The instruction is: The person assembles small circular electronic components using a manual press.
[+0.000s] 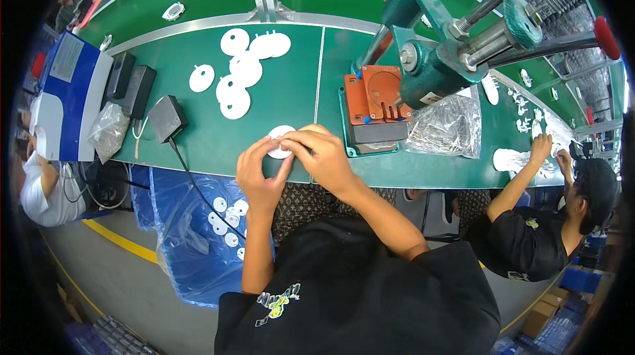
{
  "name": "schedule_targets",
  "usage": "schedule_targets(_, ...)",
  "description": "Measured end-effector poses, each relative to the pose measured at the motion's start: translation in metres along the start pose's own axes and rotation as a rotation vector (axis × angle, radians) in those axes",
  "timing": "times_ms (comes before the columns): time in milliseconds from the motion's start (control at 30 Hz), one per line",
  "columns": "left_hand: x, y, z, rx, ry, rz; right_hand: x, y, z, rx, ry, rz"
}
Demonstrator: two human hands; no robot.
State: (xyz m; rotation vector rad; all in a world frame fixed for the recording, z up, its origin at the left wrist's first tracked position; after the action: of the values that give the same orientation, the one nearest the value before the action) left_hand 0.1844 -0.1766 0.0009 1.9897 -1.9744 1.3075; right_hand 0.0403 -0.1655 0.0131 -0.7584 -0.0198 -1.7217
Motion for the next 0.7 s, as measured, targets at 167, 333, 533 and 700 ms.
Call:
schedule_targets(167,-0.008,0.003,0.016,0.005,-0.131,0.01,-0.001,0.013,0.029,-0.328,-0.35,0.084)
schedule_targets(333,0.007,0.003,-0.012,0.069,0.045,0.073,-0.006,-0.014,0.037,-0.236,-0.296,0.019)
schedule_targets(533,0.018,0.005,-0.06,-0.082,0.125,0.129,-0.063,-0.061,0.041,-0.165,-0.235,-0.076)
schedule_targets(700,0.038,0.047,-0.148,-0.176,0.519,0.186,-0.112,-0.113,0.013,-0.139,-0.048,-0.243)
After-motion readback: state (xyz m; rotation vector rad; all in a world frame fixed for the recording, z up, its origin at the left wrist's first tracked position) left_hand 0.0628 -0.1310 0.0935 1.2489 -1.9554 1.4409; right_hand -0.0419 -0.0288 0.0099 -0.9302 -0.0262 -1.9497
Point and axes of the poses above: each hand's wrist, its own x-axis towards the middle knuckle, its own y-axis out of the palm, z = x × y, the point moved 9 cm from there along x, towards the middle knuckle, and after that the axes turned 2 degrees about -y, right-handed, at the moved point
